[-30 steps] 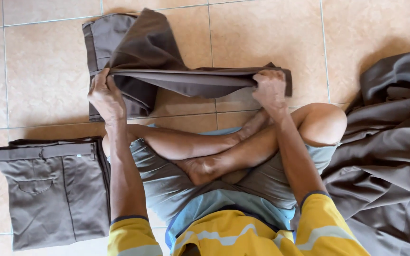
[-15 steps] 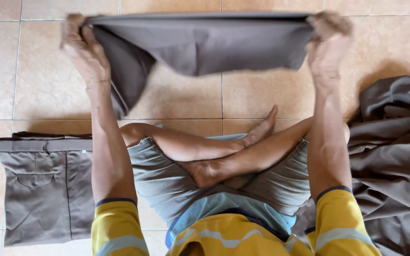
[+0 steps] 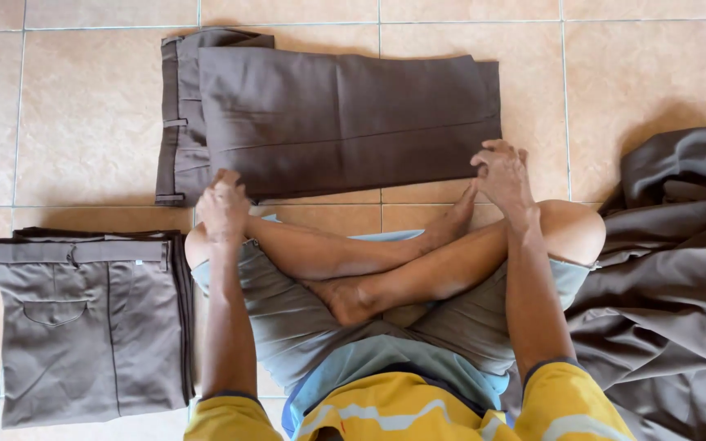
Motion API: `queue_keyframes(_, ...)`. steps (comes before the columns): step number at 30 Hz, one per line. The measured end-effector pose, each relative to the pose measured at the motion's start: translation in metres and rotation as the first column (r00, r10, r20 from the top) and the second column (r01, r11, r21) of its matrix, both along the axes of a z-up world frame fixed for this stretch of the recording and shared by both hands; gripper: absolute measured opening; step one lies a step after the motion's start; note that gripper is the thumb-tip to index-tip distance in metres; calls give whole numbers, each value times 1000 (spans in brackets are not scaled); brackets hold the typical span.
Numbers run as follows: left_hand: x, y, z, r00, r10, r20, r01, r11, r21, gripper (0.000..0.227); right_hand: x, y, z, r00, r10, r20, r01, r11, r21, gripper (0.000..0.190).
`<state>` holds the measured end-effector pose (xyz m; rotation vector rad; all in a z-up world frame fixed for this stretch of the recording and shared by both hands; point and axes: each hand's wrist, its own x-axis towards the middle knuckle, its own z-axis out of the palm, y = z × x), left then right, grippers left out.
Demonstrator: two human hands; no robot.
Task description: Folding brown trousers into neat squares while sitting on the floor.
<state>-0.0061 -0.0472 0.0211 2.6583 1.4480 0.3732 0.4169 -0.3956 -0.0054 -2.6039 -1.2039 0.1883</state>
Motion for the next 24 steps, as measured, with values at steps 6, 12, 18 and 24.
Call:
queue_keyframes(6,90,-19,-45,905,-357,232,371,928,-21,44,-25,51,-32,962,148,227,-156,988,16,30)
queue_keyframes(12,55,33,-114,970,-180,-166,93,897,-432,61,-1,43,-39,981,38,-189,-43,999,-24,21)
queue_keyframes(18,59,4,-109,937,-84,-338,-16,959,-282,90,59,59,-125,857,-398,-328,438,897,54,53)
queue_keyframes(24,67,-3,-127,966,-131,-225,38,926,-376,99,53,63,-115,766,-485,-423,576,810,114,29)
